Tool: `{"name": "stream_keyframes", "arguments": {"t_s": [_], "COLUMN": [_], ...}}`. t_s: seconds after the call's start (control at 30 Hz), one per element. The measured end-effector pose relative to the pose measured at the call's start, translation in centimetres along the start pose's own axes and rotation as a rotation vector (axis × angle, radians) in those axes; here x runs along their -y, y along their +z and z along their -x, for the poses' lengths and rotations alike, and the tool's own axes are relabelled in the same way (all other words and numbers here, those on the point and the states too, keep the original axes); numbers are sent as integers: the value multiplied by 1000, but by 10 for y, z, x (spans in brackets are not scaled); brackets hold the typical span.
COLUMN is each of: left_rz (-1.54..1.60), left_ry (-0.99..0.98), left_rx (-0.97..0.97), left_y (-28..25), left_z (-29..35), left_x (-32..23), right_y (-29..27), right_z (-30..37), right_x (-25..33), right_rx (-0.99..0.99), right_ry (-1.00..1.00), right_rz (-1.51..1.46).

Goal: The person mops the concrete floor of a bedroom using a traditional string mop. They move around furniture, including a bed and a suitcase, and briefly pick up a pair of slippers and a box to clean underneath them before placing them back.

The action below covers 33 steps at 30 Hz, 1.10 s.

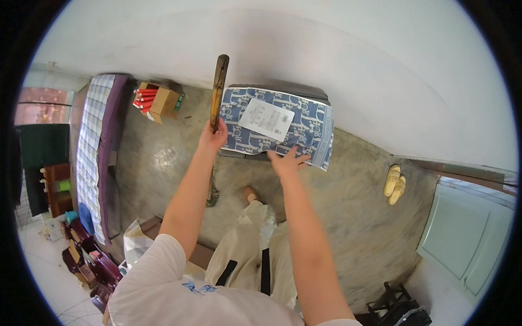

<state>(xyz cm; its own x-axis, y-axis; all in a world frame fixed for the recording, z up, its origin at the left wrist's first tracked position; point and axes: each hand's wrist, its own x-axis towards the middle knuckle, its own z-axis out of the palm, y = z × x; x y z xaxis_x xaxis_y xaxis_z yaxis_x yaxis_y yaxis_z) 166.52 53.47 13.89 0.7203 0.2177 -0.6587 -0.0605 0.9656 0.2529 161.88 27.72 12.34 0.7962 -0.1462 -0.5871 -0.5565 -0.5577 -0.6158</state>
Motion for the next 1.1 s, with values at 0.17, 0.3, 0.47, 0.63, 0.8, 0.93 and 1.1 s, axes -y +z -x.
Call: {"name": "stream_keyframes", "arguments": {"t_s": [0.17,0.3,0.47,0.63,0.8,0.93,1.1], "left_rz": [113,90,91,55,79,50,2], "left_ry": [-40,-44,25,-50,-44,-18,-12], "left_rx": [-10,66,89,48,67,98,145], "left_y": [-3,-18,-19,-14,-15,-18,-22], "left_z": [3,32,17,5,6,18,26], "left_x": [0,19,31,38,49,54,52], "right_y": [27,28,32,46,47,35,13], "right_z": [11,-1,1,-13,-15,-5,33], "right_x": [-14,-15,4,-5,-5,-7,5], "right_rx": [-319,-413,-239,-436,-394,-324,-140], "right_ry": [-199,-266,-242,-351,-282,-325,-345], "right_rz": [653,835,735,830,775,700,374]}}
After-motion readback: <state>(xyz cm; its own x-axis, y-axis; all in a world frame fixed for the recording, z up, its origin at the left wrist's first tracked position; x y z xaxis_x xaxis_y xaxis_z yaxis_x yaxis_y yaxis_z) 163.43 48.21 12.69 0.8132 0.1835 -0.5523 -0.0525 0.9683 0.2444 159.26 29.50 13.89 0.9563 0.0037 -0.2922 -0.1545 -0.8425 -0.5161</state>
